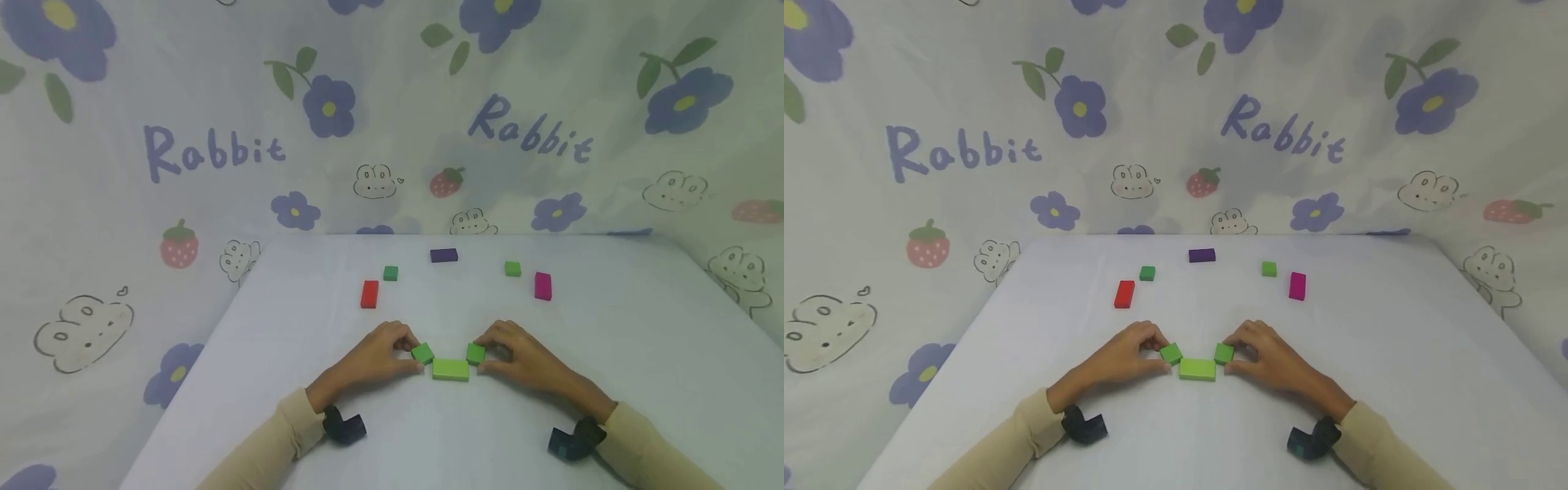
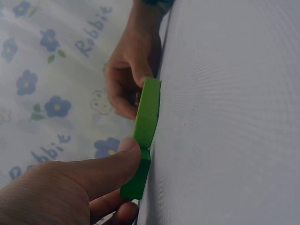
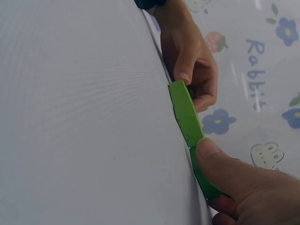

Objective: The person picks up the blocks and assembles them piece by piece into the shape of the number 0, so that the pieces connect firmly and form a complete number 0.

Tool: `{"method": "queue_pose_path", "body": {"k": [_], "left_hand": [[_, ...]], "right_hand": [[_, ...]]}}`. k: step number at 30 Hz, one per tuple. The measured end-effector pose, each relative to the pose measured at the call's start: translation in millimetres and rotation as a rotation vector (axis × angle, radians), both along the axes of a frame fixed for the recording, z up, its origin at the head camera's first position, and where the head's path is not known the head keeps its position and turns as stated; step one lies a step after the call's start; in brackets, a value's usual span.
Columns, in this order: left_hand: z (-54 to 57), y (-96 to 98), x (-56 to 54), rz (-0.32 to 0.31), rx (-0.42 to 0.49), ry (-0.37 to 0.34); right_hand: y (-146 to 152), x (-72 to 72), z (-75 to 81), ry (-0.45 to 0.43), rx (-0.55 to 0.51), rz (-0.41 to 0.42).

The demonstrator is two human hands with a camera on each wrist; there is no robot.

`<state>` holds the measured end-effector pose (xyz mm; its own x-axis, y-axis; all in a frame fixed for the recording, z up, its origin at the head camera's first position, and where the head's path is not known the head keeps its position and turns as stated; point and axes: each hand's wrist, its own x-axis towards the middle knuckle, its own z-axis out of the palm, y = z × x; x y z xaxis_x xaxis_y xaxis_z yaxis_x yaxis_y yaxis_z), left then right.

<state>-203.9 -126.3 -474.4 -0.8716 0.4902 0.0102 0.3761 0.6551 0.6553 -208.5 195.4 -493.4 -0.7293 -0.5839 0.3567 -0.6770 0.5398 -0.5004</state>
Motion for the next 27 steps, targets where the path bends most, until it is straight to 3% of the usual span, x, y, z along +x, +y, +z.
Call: {"method": "queue_pose_path", "body": {"k": [10,20,27], "left_hand": [[1.4,2.9,-1.9,-0.001,0.002,0.008],[2.1,3.0,-2.0,-0.006,-0.003,0.022],[0.1,1.1,0.0,0.009,-0.009,0.008]], "right_hand": [[2.2,-1.3,4.7,0.018,0.006,0.000],[3.0,-1.6,9.5,-0.238,-0.075,-0.089],[9.2,-5.5,19.1,-0.322,-0.139,-0.166]]}}
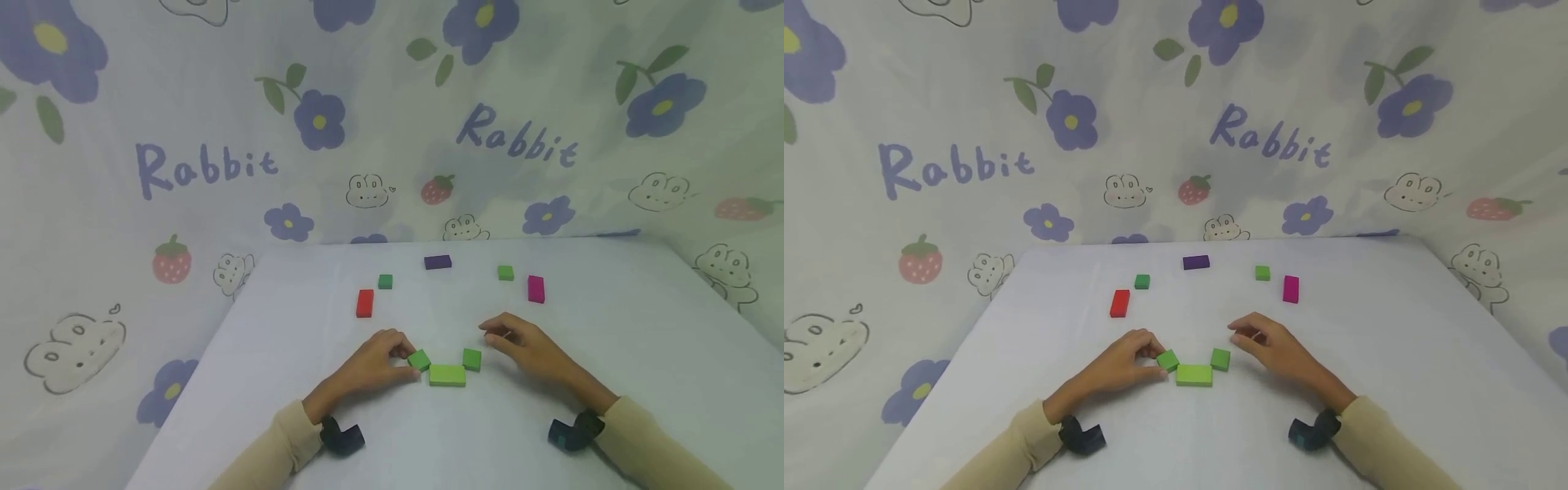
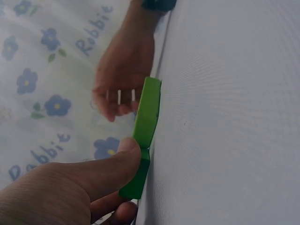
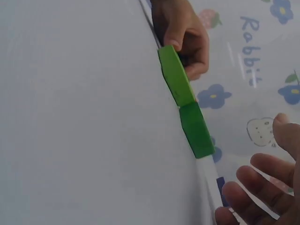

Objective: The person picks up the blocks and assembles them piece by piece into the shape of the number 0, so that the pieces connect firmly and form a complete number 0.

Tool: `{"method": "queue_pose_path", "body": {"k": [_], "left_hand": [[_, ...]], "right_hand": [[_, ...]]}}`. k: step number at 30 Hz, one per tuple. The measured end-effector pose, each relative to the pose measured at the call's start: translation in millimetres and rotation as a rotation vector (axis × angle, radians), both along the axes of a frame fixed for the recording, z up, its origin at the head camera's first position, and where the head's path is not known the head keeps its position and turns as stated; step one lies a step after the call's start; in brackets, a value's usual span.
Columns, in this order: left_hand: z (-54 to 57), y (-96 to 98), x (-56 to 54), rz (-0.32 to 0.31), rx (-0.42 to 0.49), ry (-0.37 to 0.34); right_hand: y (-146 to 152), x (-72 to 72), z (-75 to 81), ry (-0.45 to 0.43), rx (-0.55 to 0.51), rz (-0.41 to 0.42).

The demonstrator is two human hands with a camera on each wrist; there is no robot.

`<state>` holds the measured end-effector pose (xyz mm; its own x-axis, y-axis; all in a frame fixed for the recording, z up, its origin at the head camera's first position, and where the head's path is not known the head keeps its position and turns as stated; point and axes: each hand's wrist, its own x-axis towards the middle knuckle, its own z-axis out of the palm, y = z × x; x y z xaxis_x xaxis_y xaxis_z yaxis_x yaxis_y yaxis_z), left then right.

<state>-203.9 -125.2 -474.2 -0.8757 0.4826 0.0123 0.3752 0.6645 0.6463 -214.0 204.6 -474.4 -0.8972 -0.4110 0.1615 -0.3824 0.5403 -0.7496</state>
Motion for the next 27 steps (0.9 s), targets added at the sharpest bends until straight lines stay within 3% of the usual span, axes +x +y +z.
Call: {"method": "queue_pose_path", "body": {"k": [5,10,13,16,20,27], "left_hand": [[-0.7,0.0,1.1,-0.006,0.013,0.003],[-0.9,0.3,1.0,-0.009,0.011,-0.001],[1.8,-0.8,1.1,-0.007,0.001,0.015],[4.4,-1.3,0.4,-0.007,-0.003,0.028],[3.6,-1.4,-0.5,-0.006,-0.002,0.018],[0.0,0.8,-0.2,-0.012,0.008,0.003]], "right_hand": [[14.4,-8.5,9.7,0.077,-0.001,-0.037],[39.3,-20.1,14.8,0.192,0.023,-0.150],[55.1,-32.0,19.2,0.212,0.080,-0.209],[71.3,-46.2,22.2,0.175,0.156,-0.242],[88.9,-61.7,22.6,0.052,0.234,-0.261],[101.9,-79.6,24.8,-0.165,0.266,-0.263]]}}
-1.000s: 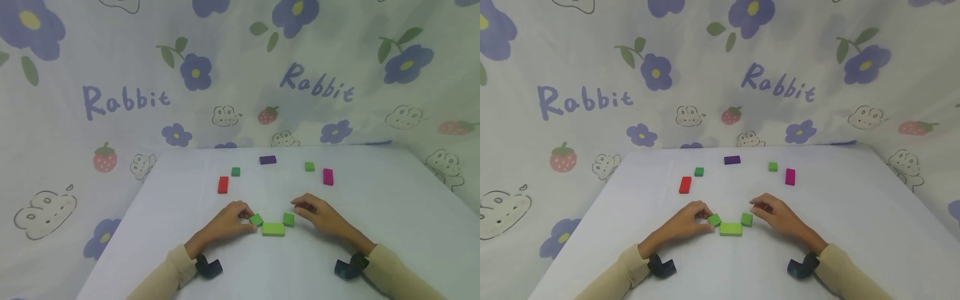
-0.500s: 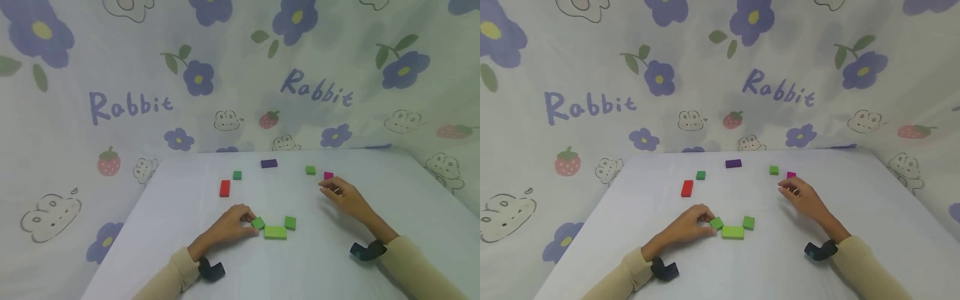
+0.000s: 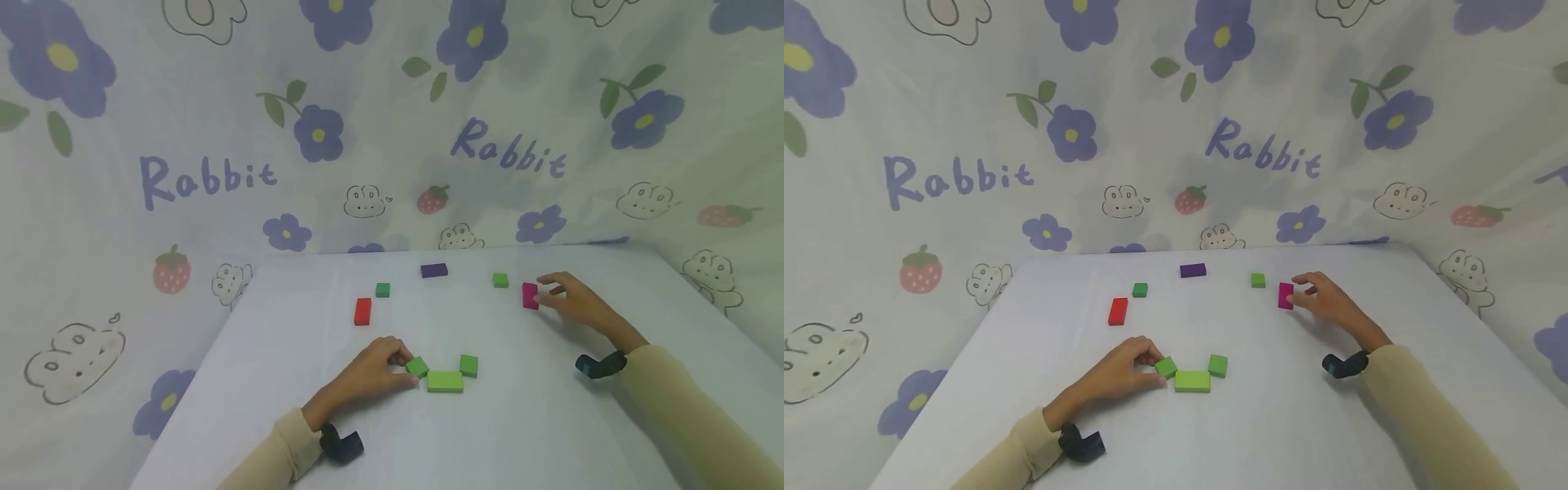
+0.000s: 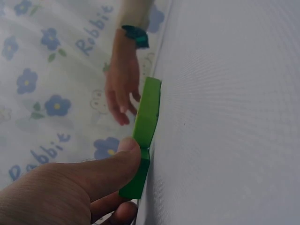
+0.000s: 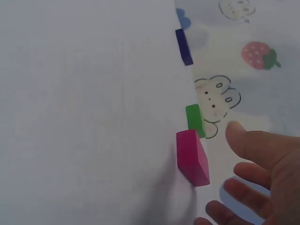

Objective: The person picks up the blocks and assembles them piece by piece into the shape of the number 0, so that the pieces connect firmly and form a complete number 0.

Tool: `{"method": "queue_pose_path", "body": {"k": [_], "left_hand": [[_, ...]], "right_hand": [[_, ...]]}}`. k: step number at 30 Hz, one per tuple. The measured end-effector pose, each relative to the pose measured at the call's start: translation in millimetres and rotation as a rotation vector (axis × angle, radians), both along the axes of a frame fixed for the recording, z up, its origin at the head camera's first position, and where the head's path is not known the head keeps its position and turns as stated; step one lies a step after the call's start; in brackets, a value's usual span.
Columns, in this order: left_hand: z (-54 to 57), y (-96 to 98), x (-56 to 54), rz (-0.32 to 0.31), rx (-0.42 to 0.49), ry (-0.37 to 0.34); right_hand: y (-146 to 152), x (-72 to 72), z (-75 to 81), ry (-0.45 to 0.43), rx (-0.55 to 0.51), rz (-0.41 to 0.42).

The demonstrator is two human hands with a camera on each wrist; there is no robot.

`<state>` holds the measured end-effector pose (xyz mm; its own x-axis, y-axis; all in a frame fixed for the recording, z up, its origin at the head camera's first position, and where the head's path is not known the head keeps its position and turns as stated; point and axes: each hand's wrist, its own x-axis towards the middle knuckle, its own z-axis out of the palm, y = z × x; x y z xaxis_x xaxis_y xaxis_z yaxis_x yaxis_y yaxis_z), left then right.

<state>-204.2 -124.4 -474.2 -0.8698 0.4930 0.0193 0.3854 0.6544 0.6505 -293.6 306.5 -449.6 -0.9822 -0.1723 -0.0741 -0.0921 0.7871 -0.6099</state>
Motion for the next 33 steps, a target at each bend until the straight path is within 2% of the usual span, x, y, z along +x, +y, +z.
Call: {"method": "queue_pose_path", "body": {"k": [5,11,19,25,29,33], "left_hand": [[-1.0,-0.1,-1.8,0.009,-0.011,-0.001],[4.0,-0.9,-2.4,0.012,-0.013,0.002],[-1.1,0.1,-0.1,0.005,0.004,-0.025],[-3.0,-0.6,1.2,0.010,-0.008,-0.010],[-1.6,-1.1,1.8,0.010,-0.010,-0.005],[-2.9,-1.9,3.2,0.011,0.000,-0.010]], "right_hand": [[3.8,-12.1,-1.3,-0.029,0.013,0.080],[5.6,-21.1,-6.3,-0.018,0.046,0.092],[8.9,-21.9,-7.4,-0.019,0.084,0.128],[7.9,-22.2,-10.2,0.030,0.100,0.134],[6.3,-24.1,-12.0,0.018,0.106,0.109],[4.8,-27.3,-12.2,0.019,0.113,0.144]]}}
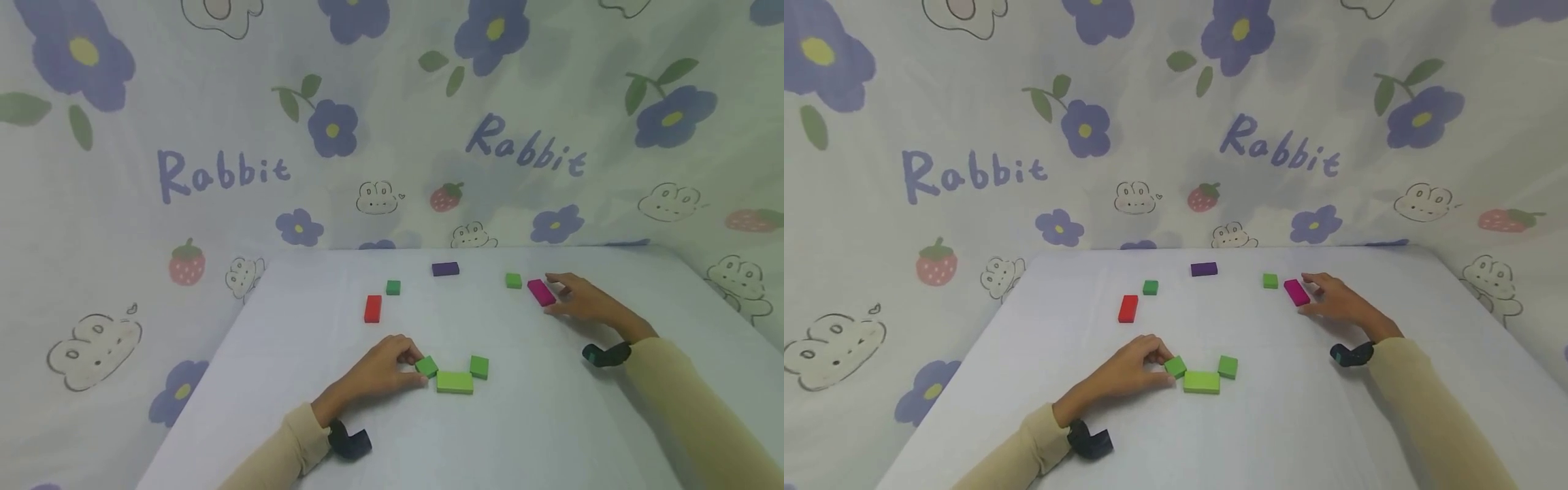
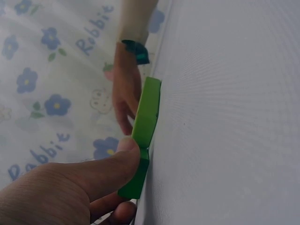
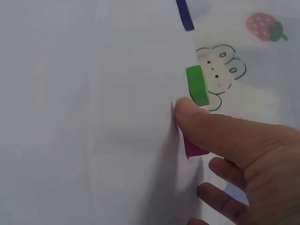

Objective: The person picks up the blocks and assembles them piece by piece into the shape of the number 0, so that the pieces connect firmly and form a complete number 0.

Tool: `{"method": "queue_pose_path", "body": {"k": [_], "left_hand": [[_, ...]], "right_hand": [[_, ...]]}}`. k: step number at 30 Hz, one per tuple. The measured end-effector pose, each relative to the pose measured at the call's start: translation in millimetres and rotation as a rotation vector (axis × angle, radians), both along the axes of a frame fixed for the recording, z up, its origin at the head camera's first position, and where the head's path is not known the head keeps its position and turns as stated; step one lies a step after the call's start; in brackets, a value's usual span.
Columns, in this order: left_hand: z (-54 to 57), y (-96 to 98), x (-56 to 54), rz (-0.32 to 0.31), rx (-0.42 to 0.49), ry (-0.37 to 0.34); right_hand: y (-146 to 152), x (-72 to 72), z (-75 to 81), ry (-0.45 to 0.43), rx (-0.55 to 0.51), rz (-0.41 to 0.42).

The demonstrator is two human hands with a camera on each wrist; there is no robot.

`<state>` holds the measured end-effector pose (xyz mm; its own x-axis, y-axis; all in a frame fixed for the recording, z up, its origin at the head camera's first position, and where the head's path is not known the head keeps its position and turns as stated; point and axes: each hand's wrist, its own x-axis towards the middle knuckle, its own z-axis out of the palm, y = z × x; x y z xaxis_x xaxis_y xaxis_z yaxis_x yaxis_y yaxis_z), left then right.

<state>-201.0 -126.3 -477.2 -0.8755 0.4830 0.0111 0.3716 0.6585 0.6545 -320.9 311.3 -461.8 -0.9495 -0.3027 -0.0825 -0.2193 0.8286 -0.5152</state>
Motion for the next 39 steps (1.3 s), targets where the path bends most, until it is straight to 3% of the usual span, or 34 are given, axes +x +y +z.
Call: {"method": "queue_pose_path", "body": {"k": [6,13,20,31,39], "left_hand": [[-3.9,-0.6,0.9,0.000,-0.012,-0.005],[-1.2,-3.1,-1.4,0.016,-0.019,0.007],[0.3,-2.1,-2.4,-0.001,-0.007,0.019],[4.0,-5.9,-1.7,0.015,-0.015,0.038],[2.1,-1.6,1.2,0.005,-0.008,0.000]], "right_hand": [[2.6,-5.5,-0.3,-0.006,0.023,0.063],[1.7,-22.1,3.3,-0.047,0.063,0.102],[4.9,-25.7,7.3,-0.133,0.005,0.076],[3.2,-6.7,-0.3,-0.053,-0.095,-0.069],[-15.1,28.1,13.8,0.039,-0.203,-0.012]]}}
